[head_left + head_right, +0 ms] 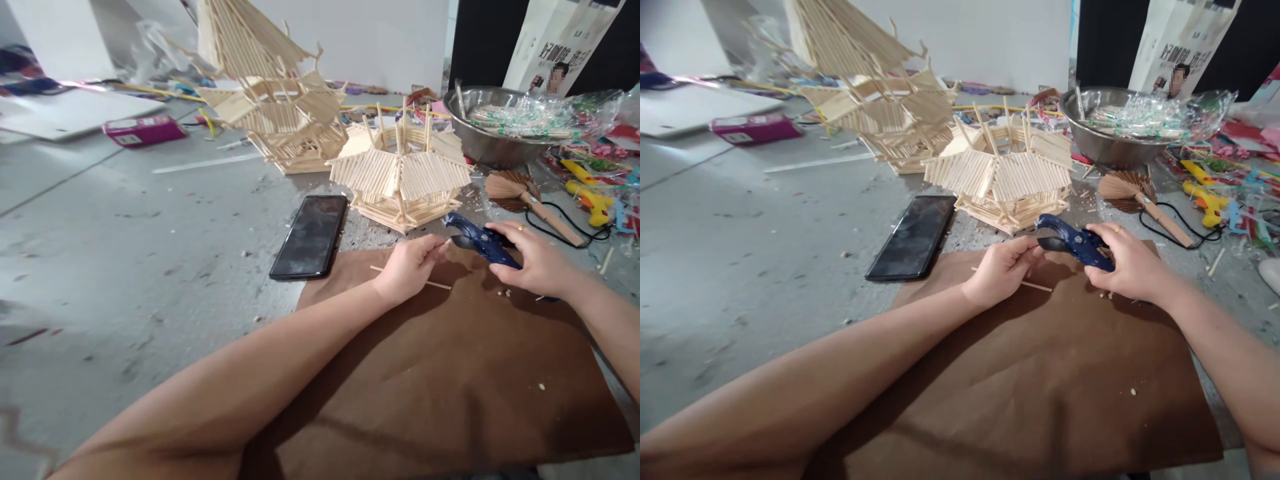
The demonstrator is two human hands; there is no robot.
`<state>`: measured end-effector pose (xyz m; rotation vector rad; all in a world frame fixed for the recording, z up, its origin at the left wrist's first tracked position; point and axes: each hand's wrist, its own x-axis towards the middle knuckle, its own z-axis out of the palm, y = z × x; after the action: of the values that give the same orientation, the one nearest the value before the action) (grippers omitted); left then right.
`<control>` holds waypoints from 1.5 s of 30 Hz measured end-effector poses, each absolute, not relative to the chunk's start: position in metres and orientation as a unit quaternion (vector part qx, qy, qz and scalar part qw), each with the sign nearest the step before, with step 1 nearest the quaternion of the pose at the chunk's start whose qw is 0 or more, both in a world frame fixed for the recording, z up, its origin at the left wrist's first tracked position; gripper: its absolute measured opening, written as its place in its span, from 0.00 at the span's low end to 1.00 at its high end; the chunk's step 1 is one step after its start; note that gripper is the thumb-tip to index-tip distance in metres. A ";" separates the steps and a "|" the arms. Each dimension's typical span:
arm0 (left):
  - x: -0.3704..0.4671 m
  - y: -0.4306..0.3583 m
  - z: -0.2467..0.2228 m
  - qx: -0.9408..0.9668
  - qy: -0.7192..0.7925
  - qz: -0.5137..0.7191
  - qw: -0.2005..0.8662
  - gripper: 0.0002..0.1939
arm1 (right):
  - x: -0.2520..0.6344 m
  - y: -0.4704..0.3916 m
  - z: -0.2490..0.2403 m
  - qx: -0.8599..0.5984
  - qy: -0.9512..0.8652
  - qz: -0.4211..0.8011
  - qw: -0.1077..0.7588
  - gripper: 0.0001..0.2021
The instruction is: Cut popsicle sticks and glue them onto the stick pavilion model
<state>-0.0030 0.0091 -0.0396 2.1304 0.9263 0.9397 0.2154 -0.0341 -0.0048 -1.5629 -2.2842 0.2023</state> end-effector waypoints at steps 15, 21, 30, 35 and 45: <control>-0.007 0.006 -0.041 0.833 0.306 0.387 0.250 0.11 | 0.198 -0.044 -0.012 -0.457 -0.863 -0.054 0.208 0.21; -0.008 0.007 -0.043 0.845 0.296 0.391 0.214 0.12 | 0.198 -0.042 -0.010 -0.440 -0.868 -0.078 0.216 0.22; -0.010 0.007 -0.043 0.848 0.306 0.379 0.208 0.12 | 0.199 -0.043 -0.008 -0.469 -0.862 -0.036 0.190 0.23; -0.010 0.007 -0.043 0.848 0.311 0.381 0.198 0.10 | 0.198 -0.044 -0.008 -0.472 -0.861 -0.023 0.188 0.21; -0.010 0.006 -0.043 0.854 0.316 0.366 0.192 0.11 | 0.196 -0.044 -0.014 -0.472 -0.862 -0.034 0.183 0.21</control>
<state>-0.0100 0.0060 -0.0433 2.3982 0.8862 1.0273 0.1963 -0.0443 -0.0141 -1.3300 -2.4310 -0.0952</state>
